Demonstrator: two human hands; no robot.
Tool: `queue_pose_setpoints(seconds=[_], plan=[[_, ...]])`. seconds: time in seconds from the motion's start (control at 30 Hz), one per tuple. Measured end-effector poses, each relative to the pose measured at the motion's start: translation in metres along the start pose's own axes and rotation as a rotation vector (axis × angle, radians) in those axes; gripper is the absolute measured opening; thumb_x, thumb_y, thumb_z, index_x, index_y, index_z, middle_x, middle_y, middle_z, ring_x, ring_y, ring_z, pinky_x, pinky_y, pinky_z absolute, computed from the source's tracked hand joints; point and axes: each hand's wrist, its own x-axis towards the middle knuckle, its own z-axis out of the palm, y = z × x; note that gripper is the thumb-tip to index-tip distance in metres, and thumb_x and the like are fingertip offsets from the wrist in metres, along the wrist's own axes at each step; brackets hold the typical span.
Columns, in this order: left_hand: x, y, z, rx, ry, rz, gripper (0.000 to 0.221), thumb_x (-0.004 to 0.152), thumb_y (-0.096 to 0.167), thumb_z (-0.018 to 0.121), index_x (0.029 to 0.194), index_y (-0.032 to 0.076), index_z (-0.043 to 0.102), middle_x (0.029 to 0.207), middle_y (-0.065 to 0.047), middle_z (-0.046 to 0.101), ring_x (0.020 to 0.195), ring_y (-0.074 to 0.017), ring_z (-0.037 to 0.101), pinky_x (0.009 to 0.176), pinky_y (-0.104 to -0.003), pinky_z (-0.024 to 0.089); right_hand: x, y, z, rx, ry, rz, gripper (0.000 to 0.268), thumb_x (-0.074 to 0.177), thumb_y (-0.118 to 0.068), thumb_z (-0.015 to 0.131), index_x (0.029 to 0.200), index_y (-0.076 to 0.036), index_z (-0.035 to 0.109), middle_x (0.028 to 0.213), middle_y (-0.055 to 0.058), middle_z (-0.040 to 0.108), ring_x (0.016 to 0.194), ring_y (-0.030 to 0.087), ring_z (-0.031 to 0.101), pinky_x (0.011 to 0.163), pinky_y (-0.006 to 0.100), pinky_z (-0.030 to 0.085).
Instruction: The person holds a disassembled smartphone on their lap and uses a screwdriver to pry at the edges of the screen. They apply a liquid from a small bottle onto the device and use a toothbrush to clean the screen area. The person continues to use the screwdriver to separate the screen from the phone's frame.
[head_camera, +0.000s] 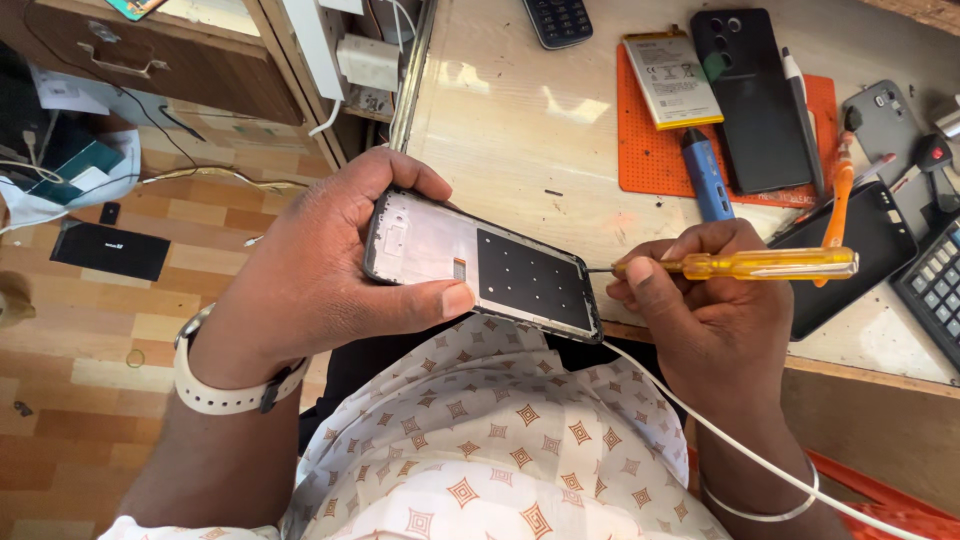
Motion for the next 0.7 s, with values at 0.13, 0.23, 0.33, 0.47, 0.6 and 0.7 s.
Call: queue_pose_setpoints(seconds=[0.13, 0.23, 0.33, 0.47, 0.6, 0.7], plan=[[0.0005, 0.0002, 0.0006, 0.025, 0.009, -0.008, 0.067, 0.07, 0.036, 0.087, 0.123, 0.006, 0.059, 0.099, -0.004, 0.075, 0.088, -0.0065, 0.067, 0.076, -0.023, 0.059, 0.0002, 0.001, -0.0003, 0.017, -0.008, -0.008, 0.021, 0.1, 0.002, 0.065, 0.108, -0.003, 0.046, 0.1, 0.014, 0.069, 0.092, 0.015, 0.072, 0.085, 0.031, 0.066], [0.0007, 0.0009, 0.0002, 0.063, 0.015, -0.009, 0.067, 0.07, 0.037, 0.086, 0.122, 0.006, 0.06, 0.098, -0.004, 0.075, 0.087, -0.0066, 0.068, 0.075, -0.023, 0.059, -0.0007, 0.0007, 0.0004, 0.006, -0.016, -0.015, 0.021, 0.1, 0.002, 0.065, 0.108, -0.003, 0.046, 0.1, 0.014, 0.069, 0.091, 0.014, 0.072, 0.085, 0.03, 0.064], [0.0008, 0.0014, 0.0004, 0.073, 0.016, 0.006, 0.067, 0.07, 0.039, 0.086, 0.122, 0.006, 0.06, 0.098, -0.004, 0.075, 0.088, -0.0066, 0.069, 0.075, -0.023, 0.059, -0.001, -0.0005, 0.0012, -0.037, -0.017, -0.043, 0.02, 0.101, 0.001, 0.064, 0.107, -0.003, 0.046, 0.1, 0.014, 0.07, 0.091, 0.014, 0.072, 0.085, 0.029, 0.065], [0.001, 0.0012, 0.0003, 0.054, 0.015, 0.0, 0.067, 0.07, 0.039, 0.086, 0.122, 0.006, 0.06, 0.097, -0.004, 0.075, 0.087, -0.0071, 0.068, 0.075, -0.023, 0.058, -0.0006, -0.0003, 0.0004, -0.054, -0.015, -0.055, 0.02, 0.101, 0.001, 0.064, 0.108, -0.003, 0.046, 0.1, 0.014, 0.07, 0.09, 0.015, 0.072, 0.083, 0.029, 0.064], [0.0007, 0.001, 0.0002, 0.078, 0.022, 0.004, 0.067, 0.07, 0.039, 0.086, 0.121, 0.006, 0.061, 0.097, -0.004, 0.075, 0.087, -0.007, 0.068, 0.075, -0.023, 0.058, -0.0011, 0.0012, 0.0, -0.034, -0.022, -0.052, 0.02, 0.102, 0.001, 0.064, 0.108, -0.003, 0.046, 0.1, 0.014, 0.069, 0.09, 0.015, 0.072, 0.083, 0.028, 0.063], [0.0009, 0.0009, 0.0005, 0.049, 0.013, 0.007, 0.066, 0.071, 0.039, 0.087, 0.121, 0.005, 0.061, 0.098, -0.004, 0.075, 0.088, -0.0068, 0.067, 0.076, -0.023, 0.058, -0.0009, 0.0022, 0.0002, -0.024, -0.017, -0.081, 0.021, 0.101, 0.001, 0.065, 0.108, -0.003, 0.046, 0.1, 0.013, 0.07, 0.09, 0.014, 0.072, 0.083, 0.028, 0.064]])
